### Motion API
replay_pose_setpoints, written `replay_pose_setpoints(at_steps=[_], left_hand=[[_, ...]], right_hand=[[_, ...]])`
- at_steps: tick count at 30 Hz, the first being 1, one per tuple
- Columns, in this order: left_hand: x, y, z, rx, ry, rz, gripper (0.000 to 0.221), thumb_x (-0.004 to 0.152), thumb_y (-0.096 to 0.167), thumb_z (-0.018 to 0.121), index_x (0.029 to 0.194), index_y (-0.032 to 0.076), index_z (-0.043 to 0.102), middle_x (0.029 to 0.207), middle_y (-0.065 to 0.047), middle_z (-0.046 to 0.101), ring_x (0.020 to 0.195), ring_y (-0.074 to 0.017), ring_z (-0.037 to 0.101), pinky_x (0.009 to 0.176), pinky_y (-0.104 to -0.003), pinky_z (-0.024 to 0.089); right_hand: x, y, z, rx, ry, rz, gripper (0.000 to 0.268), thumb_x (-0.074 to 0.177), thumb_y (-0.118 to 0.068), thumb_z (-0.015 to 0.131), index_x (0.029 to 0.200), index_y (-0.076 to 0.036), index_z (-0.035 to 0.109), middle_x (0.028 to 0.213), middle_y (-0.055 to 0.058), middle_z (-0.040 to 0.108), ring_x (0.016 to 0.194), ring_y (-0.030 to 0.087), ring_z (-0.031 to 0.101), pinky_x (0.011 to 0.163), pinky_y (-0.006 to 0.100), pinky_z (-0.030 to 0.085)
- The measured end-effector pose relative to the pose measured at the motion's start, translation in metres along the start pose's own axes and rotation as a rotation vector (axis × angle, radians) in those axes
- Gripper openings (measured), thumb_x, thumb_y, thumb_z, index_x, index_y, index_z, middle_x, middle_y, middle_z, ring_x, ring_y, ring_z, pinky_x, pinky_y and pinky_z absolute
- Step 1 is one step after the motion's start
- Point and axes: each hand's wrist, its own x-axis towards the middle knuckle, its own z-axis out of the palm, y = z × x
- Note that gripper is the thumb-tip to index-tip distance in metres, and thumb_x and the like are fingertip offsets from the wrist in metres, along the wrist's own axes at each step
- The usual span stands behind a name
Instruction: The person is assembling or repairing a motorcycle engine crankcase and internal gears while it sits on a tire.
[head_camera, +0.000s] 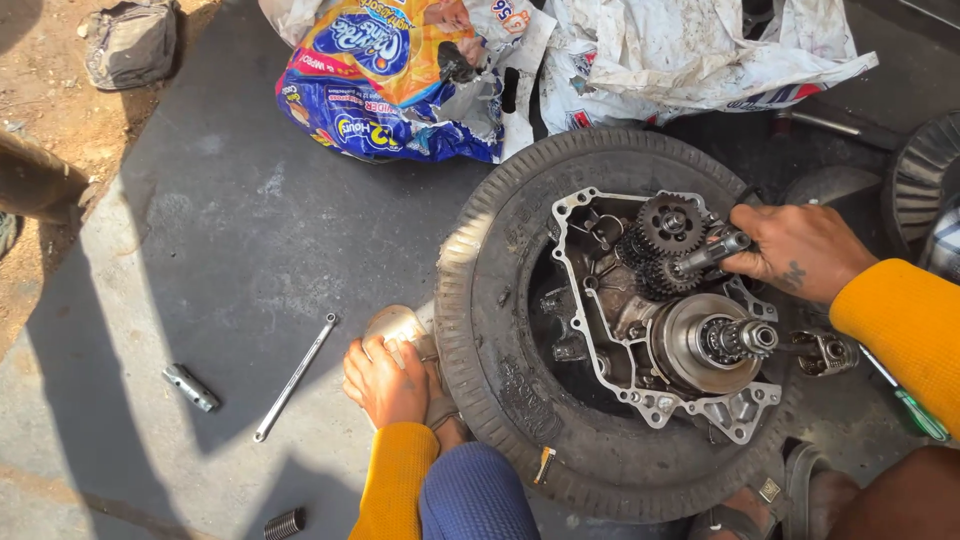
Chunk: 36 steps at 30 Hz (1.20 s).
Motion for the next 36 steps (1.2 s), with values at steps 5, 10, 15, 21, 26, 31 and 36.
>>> replay_pose_setpoints(at_steps=[5, 10, 15, 21, 26, 31, 36], left_hand=[[-0.003, -0.008, -0.001, -0.075, -0.030, -0.014, 0.046, 0.092, 0.034, 0.062, 0.124, 0.001, 0.058, 0.145, -0.026, 0.048, 0.138, -0.0435, 0.040, 0.113, -0.059, 0.026], [0.003, -0.004, -0.002, -0.142, -0.049, -0.036, 0.047, 0.091, 0.033, 0.063, 0.126, 0.001, 0.058, 0.146, -0.025, 0.047, 0.140, -0.0422, 0.038, 0.115, -0.059, 0.022], [0.006, -0.004, -0.008, -0.161, -0.111, -0.074, 0.049, 0.091, 0.034, 0.063, 0.127, 0.001, 0.057, 0.149, -0.026, 0.043, 0.143, -0.0418, 0.034, 0.116, -0.059, 0.017], [0.003, -0.003, -0.006, -0.215, -0.116, -0.064, 0.048, 0.095, 0.035, 0.059, 0.128, 0.000, 0.055, 0.150, -0.028, 0.042, 0.143, -0.0423, 0.033, 0.117, -0.059, 0.016], [0.002, -0.003, -0.007, -0.223, -0.113, -0.027, 0.050, 0.097, 0.036, 0.058, 0.129, -0.002, 0.055, 0.150, -0.030, 0.040, 0.144, -0.0447, 0.031, 0.116, -0.059, 0.016], [0.002, 0.001, -0.011, -0.221, -0.112, -0.030, 0.051, 0.097, 0.037, 0.057, 0.129, -0.002, 0.055, 0.150, -0.030, 0.041, 0.144, -0.0444, 0.032, 0.117, -0.059, 0.017], [0.003, 0.003, -0.014, -0.232, -0.104, -0.023, 0.051, 0.097, 0.038, 0.057, 0.129, -0.002, 0.055, 0.150, -0.032, 0.040, 0.143, -0.0460, 0.032, 0.117, -0.059, 0.017]], right_hand=[[0.002, -0.003, -0.015, -0.028, -0.054, -0.088, 0.051, 0.079, -0.055, 0.066, 0.099, -0.010, 0.054, 0.096, 0.011, 0.068, 0.090, 0.038, 0.071, 0.075, 0.052, 0.057], [0.005, 0.000, -0.031, -0.058, -0.151, -0.165, 0.045, 0.083, -0.047, 0.065, 0.103, -0.009, 0.053, 0.099, 0.012, 0.061, 0.098, 0.034, 0.065, 0.084, 0.047, 0.054], [0.002, -0.003, -0.028, -0.061, -0.140, -0.187, 0.039, 0.087, -0.040, 0.062, 0.106, -0.008, 0.052, 0.101, 0.013, 0.057, 0.101, 0.033, 0.062, 0.090, 0.044, 0.052], [-0.002, -0.006, -0.030, -0.082, -0.124, -0.186, 0.039, 0.088, -0.041, 0.060, 0.108, -0.008, 0.051, 0.101, 0.013, 0.058, 0.101, 0.033, 0.063, 0.090, 0.044, 0.053], [-0.003, -0.014, -0.030, -0.099, -0.192, 0.035, 0.046, 0.087, -0.047, 0.063, 0.109, -0.008, 0.053, 0.094, 0.014, 0.070, 0.090, 0.037, 0.073, 0.080, 0.049, 0.060], [-0.007, -0.019, -0.013, 0.019, -0.157, 0.223, 0.052, 0.093, -0.055, 0.057, 0.105, -0.005, 0.063, 0.074, 0.021, 0.073, 0.079, 0.041, 0.075, 0.077, 0.051, 0.059], [-0.008, -0.016, 0.002, 0.226, -0.126, 0.393, 0.062, 0.094, -0.059, 0.057, 0.095, 0.001, 0.072, 0.070, 0.025, 0.072, 0.076, 0.042, 0.075, 0.074, 0.053, 0.059]])
